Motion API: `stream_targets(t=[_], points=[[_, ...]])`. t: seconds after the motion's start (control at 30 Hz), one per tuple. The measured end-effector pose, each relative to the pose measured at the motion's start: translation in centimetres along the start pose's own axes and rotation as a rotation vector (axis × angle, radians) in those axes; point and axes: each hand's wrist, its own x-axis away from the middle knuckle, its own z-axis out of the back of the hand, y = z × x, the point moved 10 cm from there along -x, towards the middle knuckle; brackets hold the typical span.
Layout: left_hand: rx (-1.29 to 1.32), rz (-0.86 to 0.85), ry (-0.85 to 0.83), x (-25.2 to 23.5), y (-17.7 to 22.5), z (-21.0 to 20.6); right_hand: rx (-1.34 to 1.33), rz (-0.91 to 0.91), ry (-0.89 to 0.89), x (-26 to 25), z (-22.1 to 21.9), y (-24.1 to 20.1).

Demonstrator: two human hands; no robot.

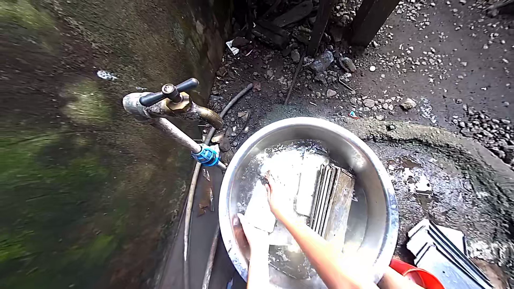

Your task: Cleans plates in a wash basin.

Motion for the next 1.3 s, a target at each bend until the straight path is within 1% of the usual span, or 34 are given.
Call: stream_targets(t=[0.03, 0.07, 0.1, 0.13, 0.17, 0.2, 0.23, 0.33, 0.4, 0.47, 0.53, 0.6, 0.63, 0.7, 0.73, 0.77, 0.83, 0.87, 0.9, 0.93, 0.97, 1.0, 1.03, 1.07, 1.1, 1.13, 1.23, 1.27, 1.3], points=[[-0.014, 0.027, -0.004, 0.3, 0.5, -0.6, 0.016, 0.004, 0.049, 1.0, 0.1, -0.3], [-0.040, 0.126, 0.032, 0.9, 1.0, -0.8, 0.013, 0.069, 0.072, 2.5, -0.3, -0.7], [-0.051, 0.247, 0.087, 1.5, 1.0, -0.6, -0.005, 0.165, 0.043, 4.2, -1.1, -1.3], [-0.120, 0.120, 0.116, 0.3, 0.1, 0.8, -0.031, 0.282, 0.009, 5.8, -1.9, -1.6], [-0.138, 0.006, 0.131, -0.6, -0.8, 1.7, -0.034, 0.358, -0.040, 6.8, -2.1, -1.6], [-0.135, -0.030, 0.140, -0.8, -1.2, 2.0, -0.022, 0.385, -0.038, 7.0, -1.6, -1.3], [-0.127, -0.021, 0.126, -0.4, -1.2, 1.7, -0.010, 0.346, -0.002, 6.4, -0.6, -0.6], [-0.099, 0.019, 0.174, 0.7, -0.8, 1.6, -0.007, 0.029, 0.134, 2.0, 3.1, 2.0], [-0.110, 0.044, 0.187, 1.0, -0.6, 1.5, 0.063, -0.136, 0.221, -0.6, 5.3, 2.6], [-0.114, 0.048, 0.208, 1.2, -0.2, 1.5, 0.052, -0.268, 0.236, -1.2, 4.9, 3.4], [-0.123, 0.040, 0.207, -0.1, -0.8, 2.1, -0.027, -0.277, 0.259, 1.0, 3.6, 3.3], [-0.140, 0.052, 0.190, -1.2, -1.8, 2.7, -0.068, -0.207, 0.201, 4.6, 1.9, 3.1], [-0.132, 0.069, 0.193, -1.0, -1.7, 2.5, -0.040, -0.133, 0.186, 6.2, 1.1, 2.9], [-0.115, 0.111, 0.144, -0.6, -1.6, 2.0, 0.055, 0.094, 0.146, 8.1, 0.0, 1.9], [-0.101, 0.096, 0.149, -0.9, -1.9, 2.4, 0.106, 0.212, 0.085, 8.3, -0.3, 0.9], [-0.096, 0.066, 0.167, -0.9, -1.9, 2.3, 0.153, 0.308, -0.012, 7.8, -0.7, -0.2], [-0.082, 0.031, 0.155, 0.8, -0.7, 1.1, 0.223, 0.403, -0.192, 5.0, -1.4, -1.8], [-0.103, 0.021, 0.139, 2.0, 0.4, 0.2, 0.242, 0.373, -0.235, 3.0, -0.9, -2.2], [-0.122, 0.039, 0.153, 3.4, 1.8, -0.8, 0.260, 0.293, -0.207, 0.9, 0.2, -2.2], [-0.125, 0.061, 0.172, 3.8, 2.2, -1.0, 0.283, 0.168, -0.122, -1.2, 1.6, -1.8], [-0.116, 0.063, 0.177, 2.9, 1.4, -0.3, 0.273, 0.018, -0.032, -3.1, 2.8, -1.0], [-0.099, 0.045, 0.156, 1.2, 0.1, 0.8, 0.268, -0.093, 0.045, -4.4, 3.3, -0.3], [-0.075, 0.044, 0.145, -0.1, -0.9, 1.8, 0.251, -0.168, 0.072, -5.1, 3.1, 0.1], [-0.064, 0.063, 0.161, -0.8, -1.6, 2.4, 0.230, -0.196, 0.061, -5.1, 2.5, 0.0], [-0.062, 0.085, 0.177, -1.1, -1.9, 2.6, 0.206, -0.154, 0.023, -4.6, 1.5, -0.5], [-0.070, 0.097, 0.170, -1.1, -2.2, 2.5, 0.179, -0.074, -0.067, -3.6, 0.1, -1.3], [-0.062, 0.094, 0.066, -1.0, -3.0, 1.9, 0.160, 0.283, -0.394, 1.4, -4.0, -3.8], [-0.035, 0.101, 0.069, -0.8, -3.2, 1.9, 0.171, 0.374, -0.478, 3.3, -4.9, -4.4], [0.003, 0.126, 0.099, -0.2, -3.0, 1.6, 0.164, 0.447, -0.515, 4.7, -5.3, -4.7]])
